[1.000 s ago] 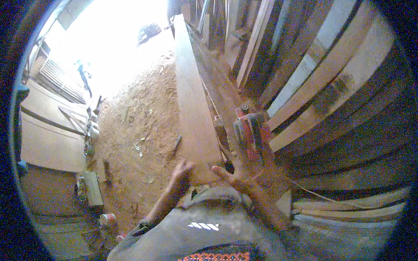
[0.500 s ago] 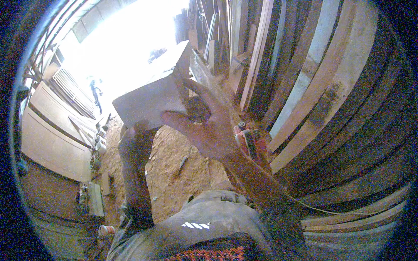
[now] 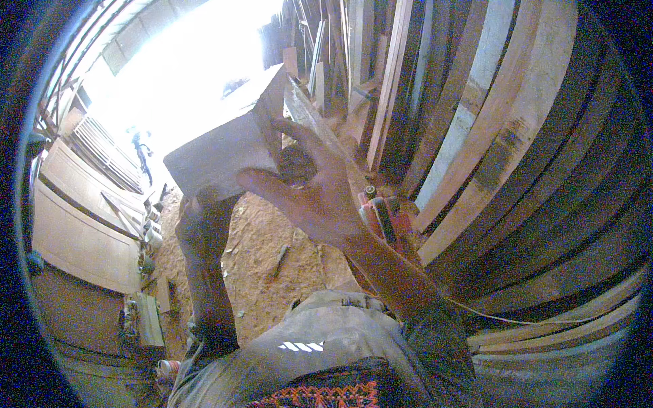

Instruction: The person uses a handheld electric sander to smooth the surface of a long wooden plank resting on a workbench. They repeatedly sand one side, then lift and rotate the plank to sand another side, continuing this cycle.

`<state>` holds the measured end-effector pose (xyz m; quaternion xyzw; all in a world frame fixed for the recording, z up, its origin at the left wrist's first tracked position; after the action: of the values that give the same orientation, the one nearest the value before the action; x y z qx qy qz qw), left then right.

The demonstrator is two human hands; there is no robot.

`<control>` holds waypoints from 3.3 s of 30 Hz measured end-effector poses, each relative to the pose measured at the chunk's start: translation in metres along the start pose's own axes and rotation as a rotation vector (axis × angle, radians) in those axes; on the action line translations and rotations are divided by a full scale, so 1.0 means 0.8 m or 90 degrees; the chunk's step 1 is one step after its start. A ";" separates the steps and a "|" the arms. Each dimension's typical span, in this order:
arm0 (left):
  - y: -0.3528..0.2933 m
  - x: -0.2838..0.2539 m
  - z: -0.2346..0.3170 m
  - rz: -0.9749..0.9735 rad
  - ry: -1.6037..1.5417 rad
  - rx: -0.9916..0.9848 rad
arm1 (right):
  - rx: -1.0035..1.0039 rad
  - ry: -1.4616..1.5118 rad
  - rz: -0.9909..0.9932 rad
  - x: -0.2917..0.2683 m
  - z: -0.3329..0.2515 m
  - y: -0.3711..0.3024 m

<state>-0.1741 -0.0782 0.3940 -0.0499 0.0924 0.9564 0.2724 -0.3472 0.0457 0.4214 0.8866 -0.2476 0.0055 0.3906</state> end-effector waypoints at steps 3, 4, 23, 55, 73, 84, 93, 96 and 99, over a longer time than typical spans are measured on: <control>-0.003 0.006 0.004 -0.023 -0.054 -0.031 | -0.047 -0.102 -0.010 -0.005 -0.007 0.005; -0.005 0.009 0.004 -0.035 -0.078 -0.049 | -0.074 -0.165 -0.008 -0.006 -0.012 0.008; -0.005 0.043 0.040 -0.232 -0.448 -0.005 | -0.016 -0.016 0.064 -0.022 -0.017 0.007; -0.111 0.115 -0.267 -0.179 -0.369 -0.551 | 0.393 -0.207 -0.212 -0.099 0.129 -0.221; -0.194 0.146 -0.507 -0.101 -0.251 -0.704 | 0.575 -0.348 0.017 -0.307 0.326 -0.243; -0.155 0.290 -0.459 -0.400 -0.089 -0.616 | 0.585 -0.276 0.277 -0.326 0.048 -0.324; -0.203 0.234 -0.460 -0.482 0.086 -0.572 | 0.703 -0.427 -0.017 -0.241 0.042 -0.357; -0.233 0.243 -0.406 -0.650 0.118 -0.484 | 0.737 -0.354 0.008 -0.221 0.084 -0.332; -0.237 0.264 -0.344 -0.712 0.014 -0.408 | 0.688 -0.325 -0.029 -0.207 0.160 -0.268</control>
<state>-0.2402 0.1322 0.0659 -0.1791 -0.2352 0.6498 0.7002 -0.4206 0.1514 0.1509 0.9380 -0.2770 -0.0910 -0.1878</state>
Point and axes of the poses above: each hand's wrist, its own y-axis towards the middle knuckle, its own x-axis out of the palm, z = x × y, the point moved 9 cm from there along y, towards the middle knuckle, and after that the axes turned 12 degrees about -x, right-handed, at the moved point
